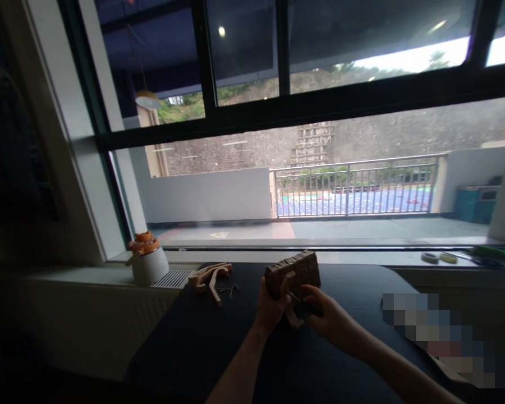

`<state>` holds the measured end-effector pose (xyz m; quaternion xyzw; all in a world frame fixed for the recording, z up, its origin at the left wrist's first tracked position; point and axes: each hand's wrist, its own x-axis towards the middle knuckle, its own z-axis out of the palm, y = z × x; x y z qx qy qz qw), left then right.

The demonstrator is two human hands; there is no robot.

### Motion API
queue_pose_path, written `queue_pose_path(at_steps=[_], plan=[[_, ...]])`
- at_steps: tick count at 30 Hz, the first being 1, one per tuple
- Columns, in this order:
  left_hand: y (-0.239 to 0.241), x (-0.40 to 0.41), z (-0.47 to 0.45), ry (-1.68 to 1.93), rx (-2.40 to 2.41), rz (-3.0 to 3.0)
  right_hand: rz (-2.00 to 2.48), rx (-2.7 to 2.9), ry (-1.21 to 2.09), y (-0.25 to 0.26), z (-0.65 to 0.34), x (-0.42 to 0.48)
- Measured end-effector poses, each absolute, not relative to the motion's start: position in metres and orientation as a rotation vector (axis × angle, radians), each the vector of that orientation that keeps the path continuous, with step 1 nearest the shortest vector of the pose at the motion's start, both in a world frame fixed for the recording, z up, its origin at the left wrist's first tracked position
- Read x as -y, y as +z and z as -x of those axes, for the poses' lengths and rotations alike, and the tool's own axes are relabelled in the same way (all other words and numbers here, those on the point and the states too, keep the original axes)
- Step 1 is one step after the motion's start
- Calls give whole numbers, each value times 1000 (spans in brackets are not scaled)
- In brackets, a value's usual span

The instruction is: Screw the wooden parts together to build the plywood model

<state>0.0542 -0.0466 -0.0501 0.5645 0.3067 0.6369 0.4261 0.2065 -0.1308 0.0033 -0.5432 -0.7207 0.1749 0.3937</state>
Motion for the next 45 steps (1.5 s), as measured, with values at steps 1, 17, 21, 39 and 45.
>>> queue_pose_path(at_steps=[1,17,21,39,45], plan=[[-50,47,-54,1595,-766,-1410,1358,1851,409,1,-208,134],[-46,50,-55,1607,-779,-1440,1401,1992,-92,0,-212,134],[-45,52,-54,1622,-788,-1453,1468,1911,-24,-1,-211,124],[-39,56,-56,1628,-807,-1416,1520,1929,-60,7,-200,138],[-38,57,-57,1645,-803,-1419,1580,1872,81,6,-210,121]])
